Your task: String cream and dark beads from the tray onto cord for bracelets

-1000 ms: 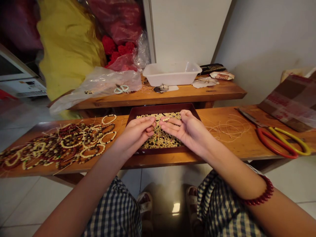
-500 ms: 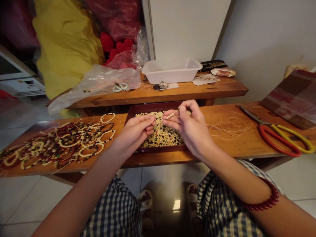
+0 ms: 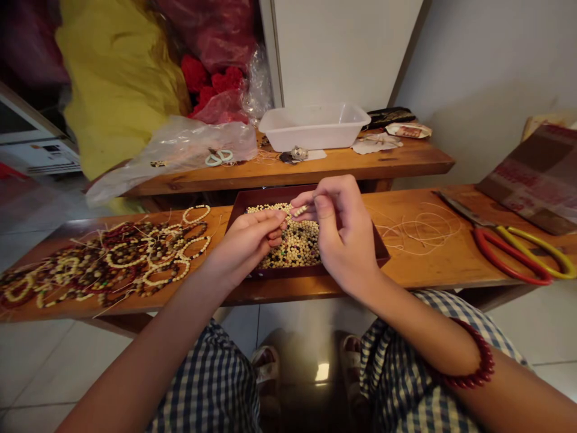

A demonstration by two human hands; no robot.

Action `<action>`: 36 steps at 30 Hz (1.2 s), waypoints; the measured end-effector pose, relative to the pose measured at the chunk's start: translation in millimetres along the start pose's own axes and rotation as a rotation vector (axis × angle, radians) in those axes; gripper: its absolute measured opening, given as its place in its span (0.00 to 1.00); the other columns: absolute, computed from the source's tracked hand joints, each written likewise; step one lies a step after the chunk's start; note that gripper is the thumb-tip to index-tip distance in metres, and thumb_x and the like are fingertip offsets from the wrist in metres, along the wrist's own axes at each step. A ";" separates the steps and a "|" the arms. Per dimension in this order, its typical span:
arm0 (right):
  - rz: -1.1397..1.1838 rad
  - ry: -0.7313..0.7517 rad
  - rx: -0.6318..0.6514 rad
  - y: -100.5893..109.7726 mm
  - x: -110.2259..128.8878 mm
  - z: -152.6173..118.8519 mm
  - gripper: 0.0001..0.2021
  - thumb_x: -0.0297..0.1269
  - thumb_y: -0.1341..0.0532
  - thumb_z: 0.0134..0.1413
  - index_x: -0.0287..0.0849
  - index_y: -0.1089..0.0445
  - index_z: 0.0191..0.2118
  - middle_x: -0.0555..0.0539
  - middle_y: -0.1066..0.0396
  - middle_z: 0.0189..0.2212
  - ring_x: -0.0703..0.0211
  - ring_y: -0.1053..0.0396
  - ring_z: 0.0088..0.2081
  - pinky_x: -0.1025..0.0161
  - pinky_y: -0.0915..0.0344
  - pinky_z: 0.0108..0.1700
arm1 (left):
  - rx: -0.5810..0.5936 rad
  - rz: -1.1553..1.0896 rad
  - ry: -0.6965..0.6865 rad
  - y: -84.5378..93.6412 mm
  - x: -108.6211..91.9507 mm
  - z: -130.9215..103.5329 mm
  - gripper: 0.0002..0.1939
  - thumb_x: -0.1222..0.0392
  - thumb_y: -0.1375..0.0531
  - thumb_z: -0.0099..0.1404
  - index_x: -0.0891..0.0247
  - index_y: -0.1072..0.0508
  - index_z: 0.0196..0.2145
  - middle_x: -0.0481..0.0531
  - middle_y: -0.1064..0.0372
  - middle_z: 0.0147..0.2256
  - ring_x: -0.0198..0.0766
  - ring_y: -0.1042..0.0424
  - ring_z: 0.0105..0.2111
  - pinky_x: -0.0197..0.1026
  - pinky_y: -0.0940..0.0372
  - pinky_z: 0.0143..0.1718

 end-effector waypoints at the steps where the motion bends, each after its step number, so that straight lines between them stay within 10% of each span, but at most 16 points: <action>1: -0.001 0.004 0.001 0.0 0.1 -0.1 0.01 0.36 0.48 0.62 0.47 0.42 0.38 0.51 0.27 0.35 0.65 0.27 0.36 0.59 0.26 0.40 | 0.003 0.001 0.002 -0.3 -0.1 -0.1 0.05 0.69 0.43 0.60 0.72 0.31 0.27 0.47 0.39 0.24 0.23 0.47 0.21 0.31 0.53 0.23; 36: 0.341 -0.393 -0.117 7.7 -17.7 10.0 0.04 0.31 0.48 0.61 0.47 0.44 0.34 0.53 0.26 0.29 0.64 0.26 0.35 0.60 0.29 0.43 | -0.050 -0.080 0.020 3.5 -0.1 0.9 0.05 0.70 0.44 0.59 0.73 0.29 0.32 0.53 0.32 0.28 0.24 0.44 0.21 0.31 0.50 0.23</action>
Point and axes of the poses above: each hand's wrist, its own z-axis towards the middle knuckle, its own y-axis out of the back of the hand, x = y × z, the point moved 3 cm from there along z, towards the middle knuckle
